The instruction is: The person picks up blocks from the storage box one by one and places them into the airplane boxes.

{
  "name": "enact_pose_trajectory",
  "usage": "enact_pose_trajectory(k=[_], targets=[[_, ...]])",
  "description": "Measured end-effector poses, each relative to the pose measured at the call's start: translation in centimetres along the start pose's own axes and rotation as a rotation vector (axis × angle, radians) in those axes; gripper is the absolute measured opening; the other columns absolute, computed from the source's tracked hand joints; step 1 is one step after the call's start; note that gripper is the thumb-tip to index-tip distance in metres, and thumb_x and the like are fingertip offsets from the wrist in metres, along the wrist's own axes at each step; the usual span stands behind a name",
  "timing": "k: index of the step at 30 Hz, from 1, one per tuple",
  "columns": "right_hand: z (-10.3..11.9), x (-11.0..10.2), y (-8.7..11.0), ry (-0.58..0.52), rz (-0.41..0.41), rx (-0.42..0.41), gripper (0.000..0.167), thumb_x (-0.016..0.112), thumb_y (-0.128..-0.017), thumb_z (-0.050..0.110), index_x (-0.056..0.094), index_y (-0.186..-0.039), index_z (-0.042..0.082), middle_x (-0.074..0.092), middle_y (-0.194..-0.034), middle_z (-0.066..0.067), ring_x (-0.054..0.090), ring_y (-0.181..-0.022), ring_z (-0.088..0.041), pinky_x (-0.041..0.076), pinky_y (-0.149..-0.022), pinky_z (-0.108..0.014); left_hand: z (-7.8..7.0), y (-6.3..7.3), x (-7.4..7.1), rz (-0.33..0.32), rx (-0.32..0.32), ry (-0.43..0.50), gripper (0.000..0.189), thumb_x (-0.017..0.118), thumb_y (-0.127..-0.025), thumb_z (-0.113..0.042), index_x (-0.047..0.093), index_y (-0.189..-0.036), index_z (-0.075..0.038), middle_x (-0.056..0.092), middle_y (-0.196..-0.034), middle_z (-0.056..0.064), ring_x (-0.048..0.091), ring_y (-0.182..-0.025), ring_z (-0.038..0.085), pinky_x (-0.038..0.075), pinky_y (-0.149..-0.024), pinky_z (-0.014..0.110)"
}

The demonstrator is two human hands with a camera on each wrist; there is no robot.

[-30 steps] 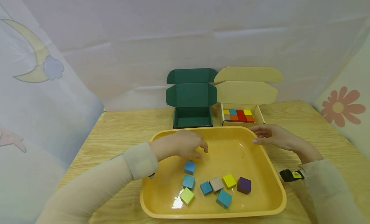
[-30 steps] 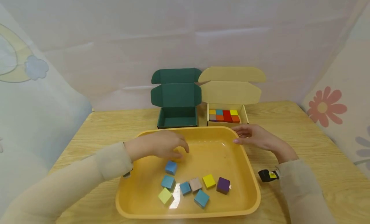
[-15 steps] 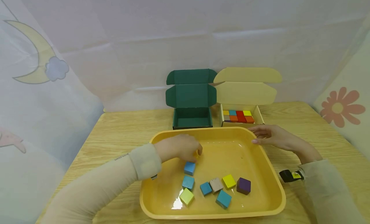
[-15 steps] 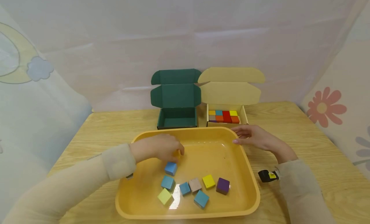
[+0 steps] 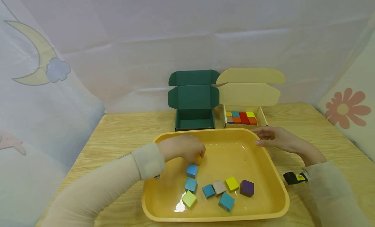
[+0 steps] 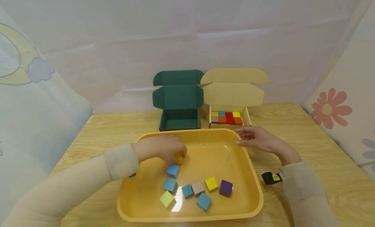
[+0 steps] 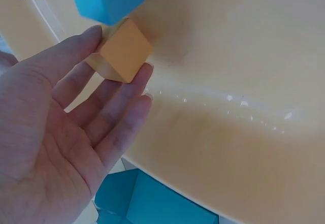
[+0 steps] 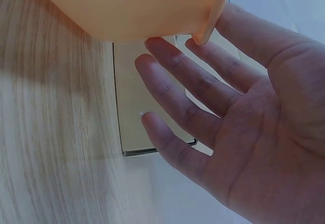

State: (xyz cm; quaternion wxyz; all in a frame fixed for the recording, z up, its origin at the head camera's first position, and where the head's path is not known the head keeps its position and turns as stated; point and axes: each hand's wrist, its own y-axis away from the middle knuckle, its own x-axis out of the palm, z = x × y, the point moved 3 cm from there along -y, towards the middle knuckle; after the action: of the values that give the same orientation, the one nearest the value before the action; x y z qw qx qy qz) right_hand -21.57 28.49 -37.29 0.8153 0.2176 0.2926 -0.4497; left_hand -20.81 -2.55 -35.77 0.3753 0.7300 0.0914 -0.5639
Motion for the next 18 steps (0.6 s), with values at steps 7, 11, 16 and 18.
enact_pose_trajectory(k=[7,11,16,18], targets=[[-0.1,-0.1,0.2,0.004,0.001,0.013,0.051,0.065,-0.097,0.023,0.05,-0.142,0.001,0.064,-0.125,-0.015,0.061,-0.113,-0.033,0.052,-0.086,-0.028,0.5,0.2,-1.6,-0.04,0.076,0.036,0.03,0.07,-0.093,-0.022,0.069,-0.123,-0.018,0.066,-0.114,-0.002,0.056,-0.093,0.015,0.048,-0.087,0.028],[-0.2,0.0,0.2,-0.011,0.004,0.009,0.051,0.066,-0.097,0.021,0.05,-0.141,0.001,0.065,-0.125,-0.015,0.061,-0.112,-0.032,0.052,-0.085,-0.028,0.7,0.6,-2.8,-0.088,0.105,0.052,0.032,0.07,-0.093,-0.024,0.069,-0.124,-0.017,0.066,-0.113,-0.003,0.057,-0.095,0.015,0.047,-0.088,0.029],[-0.2,0.1,0.1,-0.025,0.007,-0.004,0.051,0.066,-0.097,0.019,0.05,-0.141,-0.001,0.065,-0.123,-0.015,0.063,-0.109,-0.027,0.053,-0.084,-0.027,1.4,1.2,-4.3,-0.155,0.103,0.064,0.031,0.071,-0.093,-0.025,0.069,-0.123,-0.016,0.067,-0.115,-0.002,0.058,-0.099,0.016,0.047,-0.091,0.03],[-0.1,0.0,0.1,-0.022,0.006,-0.007,0.05,0.065,-0.098,0.02,0.05,-0.141,0.0,0.065,-0.123,-0.015,0.063,-0.108,-0.025,0.052,-0.084,-0.027,1.8,1.3,-4.8,-0.175,0.091,0.07,0.031,0.071,-0.093,-0.025,0.069,-0.123,-0.017,0.067,-0.116,-0.003,0.058,-0.1,0.016,0.047,-0.092,0.03]])
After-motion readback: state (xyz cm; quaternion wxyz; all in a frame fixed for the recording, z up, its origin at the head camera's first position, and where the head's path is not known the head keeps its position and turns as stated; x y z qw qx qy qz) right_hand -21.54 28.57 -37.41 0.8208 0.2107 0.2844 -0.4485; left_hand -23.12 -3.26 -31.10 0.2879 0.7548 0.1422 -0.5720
